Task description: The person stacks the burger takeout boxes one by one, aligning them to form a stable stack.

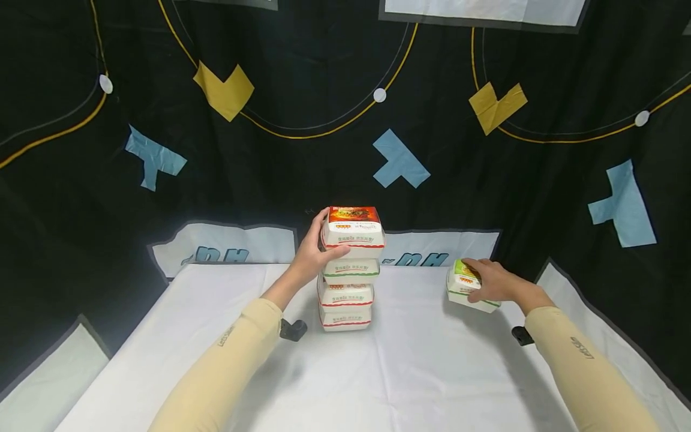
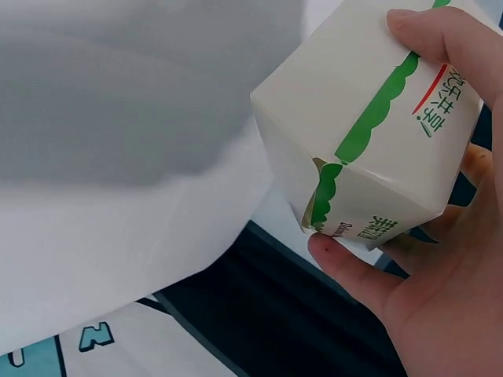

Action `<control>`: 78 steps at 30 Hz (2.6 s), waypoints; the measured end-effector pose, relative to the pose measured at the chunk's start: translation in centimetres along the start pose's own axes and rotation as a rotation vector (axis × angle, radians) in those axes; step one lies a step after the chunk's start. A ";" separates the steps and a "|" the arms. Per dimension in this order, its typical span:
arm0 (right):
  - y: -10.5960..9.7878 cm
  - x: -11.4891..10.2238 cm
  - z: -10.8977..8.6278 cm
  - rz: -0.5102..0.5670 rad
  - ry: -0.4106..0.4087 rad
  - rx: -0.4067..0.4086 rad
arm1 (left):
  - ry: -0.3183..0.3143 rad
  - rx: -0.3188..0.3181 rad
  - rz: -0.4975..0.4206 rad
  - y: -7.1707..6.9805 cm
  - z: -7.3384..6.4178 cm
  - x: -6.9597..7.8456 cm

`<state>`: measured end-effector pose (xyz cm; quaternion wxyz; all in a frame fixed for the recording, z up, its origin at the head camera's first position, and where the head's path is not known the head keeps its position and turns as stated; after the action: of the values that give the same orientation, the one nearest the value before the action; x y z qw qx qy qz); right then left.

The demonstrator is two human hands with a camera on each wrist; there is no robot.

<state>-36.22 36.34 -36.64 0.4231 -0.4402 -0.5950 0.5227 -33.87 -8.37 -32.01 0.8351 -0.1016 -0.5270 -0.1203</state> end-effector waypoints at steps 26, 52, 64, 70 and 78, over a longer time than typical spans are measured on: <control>-4.7 -2.5 0.3 -0.020 -0.083 0.050 | 0.058 0.034 0.014 -0.8 1.3 -3.4; -10.3 -6.4 0.3 -0.053 -0.167 0.132 | 0.051 0.032 0.014 -0.8 1.3 -3.4; -12.9 -8.2 0.5 -0.048 -0.190 0.167 | 0.024 0.006 -0.015 -0.5 0.7 -1.8; -14.2 -9.2 0.6 -0.038 -0.190 0.180 | 0.010 -0.008 -0.015 0.1 -0.2 0.3; -15.9 -10.0 0.7 -0.030 -0.210 0.200 | 0.016 -0.004 -0.007 0.1 -0.3 0.4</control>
<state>-35.66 25.44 -21.33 0.4080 -0.3298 -0.5872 0.6164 -33.44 -8.37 -31.82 0.8387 -0.1002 -0.5204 -0.1251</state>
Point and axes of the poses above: each hand's wrist, its own z-axis towards the middle knuckle, its own y-axis out of the palm, x = y × z, the point moved 1 cm from there along z, towards the middle knuckle, and after that the axes turned 15 degrees about -z, right-handed, at the moved point
